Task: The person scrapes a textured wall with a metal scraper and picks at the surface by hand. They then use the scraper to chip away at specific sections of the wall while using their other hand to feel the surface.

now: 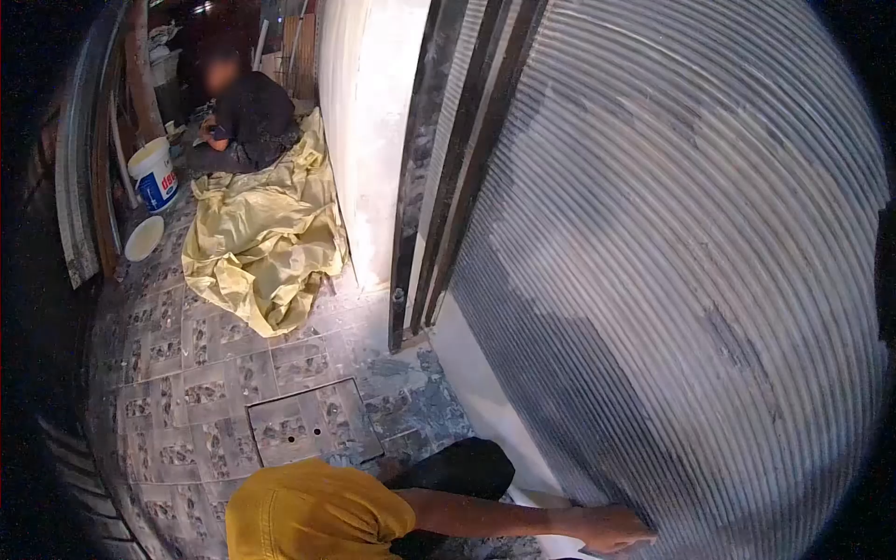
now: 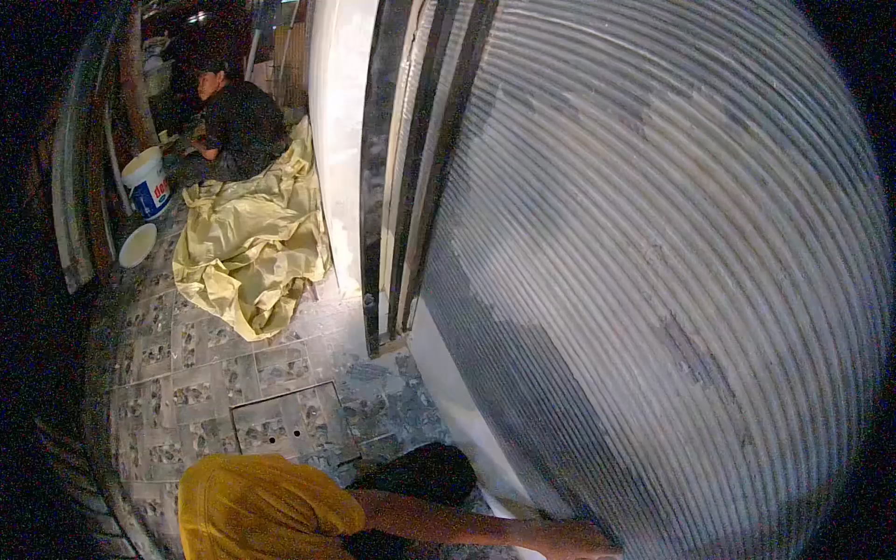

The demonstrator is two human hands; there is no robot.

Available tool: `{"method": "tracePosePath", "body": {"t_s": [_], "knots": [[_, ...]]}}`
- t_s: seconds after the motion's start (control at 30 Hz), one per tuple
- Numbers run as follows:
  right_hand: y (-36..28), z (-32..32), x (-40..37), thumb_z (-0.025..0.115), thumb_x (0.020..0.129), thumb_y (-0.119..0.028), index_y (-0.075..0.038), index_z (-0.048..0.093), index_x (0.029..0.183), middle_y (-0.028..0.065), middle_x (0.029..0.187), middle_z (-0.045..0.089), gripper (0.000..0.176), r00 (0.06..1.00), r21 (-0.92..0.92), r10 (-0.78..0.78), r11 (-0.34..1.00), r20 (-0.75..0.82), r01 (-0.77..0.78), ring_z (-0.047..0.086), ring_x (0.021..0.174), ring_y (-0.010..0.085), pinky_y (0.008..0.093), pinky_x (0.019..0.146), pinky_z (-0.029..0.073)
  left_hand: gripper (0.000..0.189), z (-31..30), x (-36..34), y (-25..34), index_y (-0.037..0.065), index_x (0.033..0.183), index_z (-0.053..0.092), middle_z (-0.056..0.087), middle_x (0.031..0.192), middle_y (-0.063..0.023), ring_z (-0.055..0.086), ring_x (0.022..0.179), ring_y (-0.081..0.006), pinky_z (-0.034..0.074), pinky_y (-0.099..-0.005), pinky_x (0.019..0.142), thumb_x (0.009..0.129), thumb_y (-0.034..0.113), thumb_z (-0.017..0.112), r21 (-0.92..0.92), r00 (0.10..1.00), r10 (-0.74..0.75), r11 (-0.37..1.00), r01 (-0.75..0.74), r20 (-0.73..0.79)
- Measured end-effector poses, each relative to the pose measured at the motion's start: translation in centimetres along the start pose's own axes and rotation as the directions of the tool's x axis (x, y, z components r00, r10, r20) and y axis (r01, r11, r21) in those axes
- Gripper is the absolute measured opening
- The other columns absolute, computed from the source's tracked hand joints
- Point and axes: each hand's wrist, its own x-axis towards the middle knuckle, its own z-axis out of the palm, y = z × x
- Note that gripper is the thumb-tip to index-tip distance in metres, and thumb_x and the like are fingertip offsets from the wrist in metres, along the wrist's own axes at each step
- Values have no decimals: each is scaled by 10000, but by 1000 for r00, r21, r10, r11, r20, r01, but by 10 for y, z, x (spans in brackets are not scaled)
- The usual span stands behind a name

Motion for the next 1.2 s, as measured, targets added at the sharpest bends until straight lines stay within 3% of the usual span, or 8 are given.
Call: {"method": "tracePosePath", "body": {"t_s": [0.17, 0.2, 0.23, 0.3, 0.33, 0.37, 0.67, 1.2], "knots": [[3, 21, -3, 770, 765, -121, 24, 714, 826, 135, 719, 672, 168, 993, 16, 76, 997, 92, -78, 607, 666, 200, 402, 600, 519, 279, 31, -14, -20, -8, 1181, 525, 596, 722, -221, 641, 713, -374, 478, -511, 648, 943, 137, 539, -151, 996, -91, 985, 88, -14], [-1, 12, 9, 736, 809, -99, 16, 726, 932, 136, 873, 700, 168, 974, -231, 121, 970, 193, -75, 636, 708, 203, 365, 578, 535, 312, -10, 2, 8, 4, 1193, 526, 628, 781, -221, 660, 771, -376, 502, -494, 666, 952, 197, 565, 68, 965, -164, 986, 153, 207], [32, 12, -9, 736, 809, -99, 16, 726, 932, 136, 873, 700, 168, 927, -423, 324, 879, 190, -220, 636, 708, 203, 365, 578, 535, 358, 4, -3, -3, 22, 1229, 524, 659, 837, -201, 676, 796, -369, 531, -472, 680, 945, 229, 593, -85, 999, -1, 996, -3, -37], [73, 48, -8, 707, 815, -188, -37, 679, 843, 129, 758, 671, 156, 983, 105, 9, 994, -186, 11, 602, 659, 194, 356, 680, 496, 415, 1, -1, -2, 94, 1311, 519, 674, 876, -172, 688, 759, -337, 543, -454, 643, 926, 210, 623, 14, 1000, 15, 1000, -15, -20], [82, 48, -14, 705, 805, -169, -17, 652, 800, 107, 705, 638, 161, 951, 124, -60, 987, -303, 102, 575, 624, 182, 346, 648, 479, 384, -3, -2, 3, 106, 1302, 521, 666, 853, -179, 689, 745, -313, 538, -451, 627, 933, 177, 600, 11, 975, -169, 986, 169, 148], [86, 45, -19, 703, 795, -151, 2, 625, 757, 85, 651, 605, 176, 898, 139, -137, 967, -418, 213, 549, 589, 170, 336, 617, 463, 362, -6, 0, 9, 106, 1298, 514, 656, 816, -180, 686, 721, -305, 533, -457, 610, 942, 147, 564, 74, 998, -35, 997, 31, 45], [53, 32, -20, 722, 859, -91, -94, 733, 949, 12, 887, 725, 91, 936, 151, -228, 950, -267, 274, 689, 803, 100, 247, 627, 558, 360, -10, -4, 7, 161, 1313, 518, 674, 829, -168, 670, 703, -366, 534, -487, 640, 956, 167, 561, 24, 1000, 7, 1000, -7, -30], [14, 21, -9, 745, 795, -85, -34, 705, 855, 82, 788, 696, 89, 938, -250, -300, 935, -173, 253, 654, 670, 159, 311, 692, 537, 354, -16, -1, 14, 162, 1311, 521, 672, 820, -178, 676, 750, -379, 539, -477, 666, 959, 164, 554, 5, 997, -75, 997, 75, 20]]}}
